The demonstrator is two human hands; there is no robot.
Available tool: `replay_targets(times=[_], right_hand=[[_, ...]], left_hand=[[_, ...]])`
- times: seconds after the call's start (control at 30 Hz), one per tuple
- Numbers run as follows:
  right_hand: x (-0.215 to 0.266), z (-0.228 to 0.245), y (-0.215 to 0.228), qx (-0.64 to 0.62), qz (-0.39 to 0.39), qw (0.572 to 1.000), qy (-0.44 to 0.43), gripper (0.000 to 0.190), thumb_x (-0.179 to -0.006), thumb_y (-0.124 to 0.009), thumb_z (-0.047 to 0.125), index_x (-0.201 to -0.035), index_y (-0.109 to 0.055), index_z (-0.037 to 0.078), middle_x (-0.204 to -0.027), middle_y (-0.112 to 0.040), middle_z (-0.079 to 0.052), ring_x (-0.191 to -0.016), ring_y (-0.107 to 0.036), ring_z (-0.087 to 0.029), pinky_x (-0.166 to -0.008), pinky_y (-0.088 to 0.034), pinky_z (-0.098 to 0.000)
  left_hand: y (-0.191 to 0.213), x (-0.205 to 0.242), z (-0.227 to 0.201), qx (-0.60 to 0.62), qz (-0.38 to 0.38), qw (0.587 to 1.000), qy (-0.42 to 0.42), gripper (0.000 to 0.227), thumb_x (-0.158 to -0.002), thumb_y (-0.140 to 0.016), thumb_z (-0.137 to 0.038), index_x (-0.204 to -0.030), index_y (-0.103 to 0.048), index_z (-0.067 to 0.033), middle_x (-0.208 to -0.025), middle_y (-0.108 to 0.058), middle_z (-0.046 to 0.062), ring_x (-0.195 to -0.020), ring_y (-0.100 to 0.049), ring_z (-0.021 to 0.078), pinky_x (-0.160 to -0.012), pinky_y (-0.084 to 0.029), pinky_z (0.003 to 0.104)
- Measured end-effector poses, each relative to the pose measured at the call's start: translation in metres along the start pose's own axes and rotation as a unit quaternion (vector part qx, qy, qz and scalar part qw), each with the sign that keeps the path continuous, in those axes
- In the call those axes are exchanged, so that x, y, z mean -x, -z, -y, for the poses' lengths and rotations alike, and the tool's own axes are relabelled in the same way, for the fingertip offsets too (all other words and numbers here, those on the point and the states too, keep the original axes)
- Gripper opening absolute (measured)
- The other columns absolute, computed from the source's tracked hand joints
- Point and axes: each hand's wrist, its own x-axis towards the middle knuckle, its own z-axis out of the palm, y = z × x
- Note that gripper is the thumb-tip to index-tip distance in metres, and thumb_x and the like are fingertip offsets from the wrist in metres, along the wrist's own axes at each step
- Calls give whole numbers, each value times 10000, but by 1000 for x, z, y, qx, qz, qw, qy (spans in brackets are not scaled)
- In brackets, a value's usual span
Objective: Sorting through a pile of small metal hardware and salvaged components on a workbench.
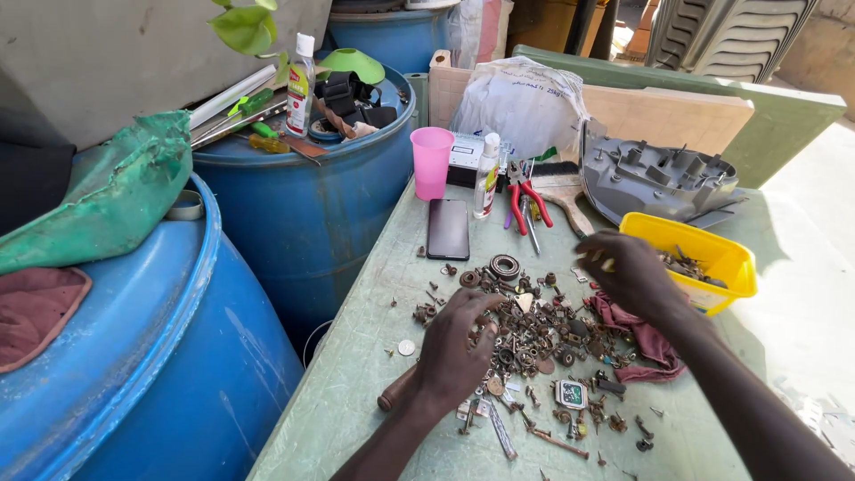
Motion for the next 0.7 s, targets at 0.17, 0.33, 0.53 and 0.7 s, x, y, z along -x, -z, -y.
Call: replay_targets(times=[0.17,0.33,0.53,0.7], right_hand=[[-34,-26,-69,-43,114,992,-30,288,-814,-701,252,-1054,-735,98,-837,-742,-142,-943,-679,-436,-881,-523,-542],[-22,-5,-58,-362,21,922,-135,185,-881,-663,48,-1009,-721,-72,-873,-704,-252,-745,-688,-304,-662,-575,-397],[-8,28,-46,-539,-35,811,-225,186,-948,-611,117,-1017,-662,-48,-696,-446,-114,-539,-465,-193,-427,-367,-300],[-31,79,-59,-165,145,976,-16,158,-859,-683,173,-997,-747,126,-569,-630,-122,-590,-638,-278,-614,-508,-387]], left_hand=[[33,-7,7,19,-33,999,4,364,-860,-550,27,-1176,-699,-73,-1032,-670,114,-883,-713,278,-713,-572,342],[55,-11,14,8,-158,986,53,307,-808,-592,-58,-1051,-743,-170,-949,-702,63,-822,-729,244,-683,-566,326],[54,-50,60,-24,-11,999,48,314,-809,-607,-53,-1064,-738,-181,-933,-713,53,-833,-734,262,-764,-579,381],[36,-74,70,-45,39,998,0,251,-796,-649,-22,-977,-753,-161,-837,-707,49,-728,-723,246,-720,-573,406]])
